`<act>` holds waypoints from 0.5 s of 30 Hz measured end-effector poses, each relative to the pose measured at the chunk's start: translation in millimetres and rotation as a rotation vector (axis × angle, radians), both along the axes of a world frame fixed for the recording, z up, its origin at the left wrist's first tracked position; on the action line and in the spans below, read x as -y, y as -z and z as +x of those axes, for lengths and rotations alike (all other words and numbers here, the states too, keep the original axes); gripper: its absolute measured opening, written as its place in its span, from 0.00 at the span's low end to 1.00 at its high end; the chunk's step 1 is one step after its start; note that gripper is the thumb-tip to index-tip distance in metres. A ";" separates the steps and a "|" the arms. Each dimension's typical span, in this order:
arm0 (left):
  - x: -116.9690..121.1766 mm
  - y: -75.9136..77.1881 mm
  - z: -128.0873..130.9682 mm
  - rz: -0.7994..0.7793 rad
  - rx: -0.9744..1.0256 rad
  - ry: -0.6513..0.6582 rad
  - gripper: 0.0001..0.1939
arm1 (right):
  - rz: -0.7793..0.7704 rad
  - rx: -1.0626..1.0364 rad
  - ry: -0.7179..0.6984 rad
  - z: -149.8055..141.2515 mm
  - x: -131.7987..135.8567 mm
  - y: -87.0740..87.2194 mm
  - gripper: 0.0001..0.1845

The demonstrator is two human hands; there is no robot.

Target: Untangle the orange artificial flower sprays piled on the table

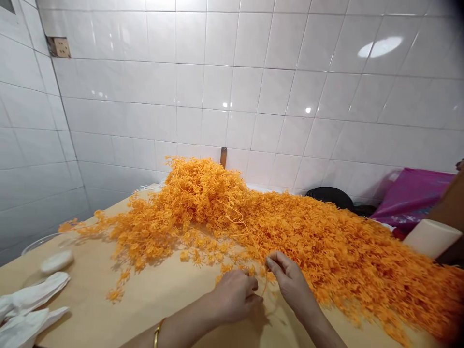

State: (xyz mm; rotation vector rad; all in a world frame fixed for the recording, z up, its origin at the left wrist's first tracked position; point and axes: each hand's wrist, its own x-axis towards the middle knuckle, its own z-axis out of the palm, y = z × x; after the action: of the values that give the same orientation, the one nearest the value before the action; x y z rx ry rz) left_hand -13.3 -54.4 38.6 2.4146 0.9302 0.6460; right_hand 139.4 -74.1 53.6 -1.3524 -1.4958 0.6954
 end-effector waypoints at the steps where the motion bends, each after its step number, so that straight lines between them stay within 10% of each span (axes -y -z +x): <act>1: 0.8 -1.8 -4.1 0.013 -0.020 -0.001 0.08 | 0.000 0.008 0.024 3.3 4.1 0.8 0.13; 15: -54.6 10.7 -21.8 0.184 -0.295 -0.141 0.07 | 0.016 -0.107 0.053 11.2 37.6 2.1 0.15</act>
State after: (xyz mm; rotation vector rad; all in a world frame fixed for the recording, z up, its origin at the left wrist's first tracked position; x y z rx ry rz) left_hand -35.0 0.2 27.8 2.6755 1.2161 0.4462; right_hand 150.7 -111.7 51.5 -1.3172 -1.3733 0.7104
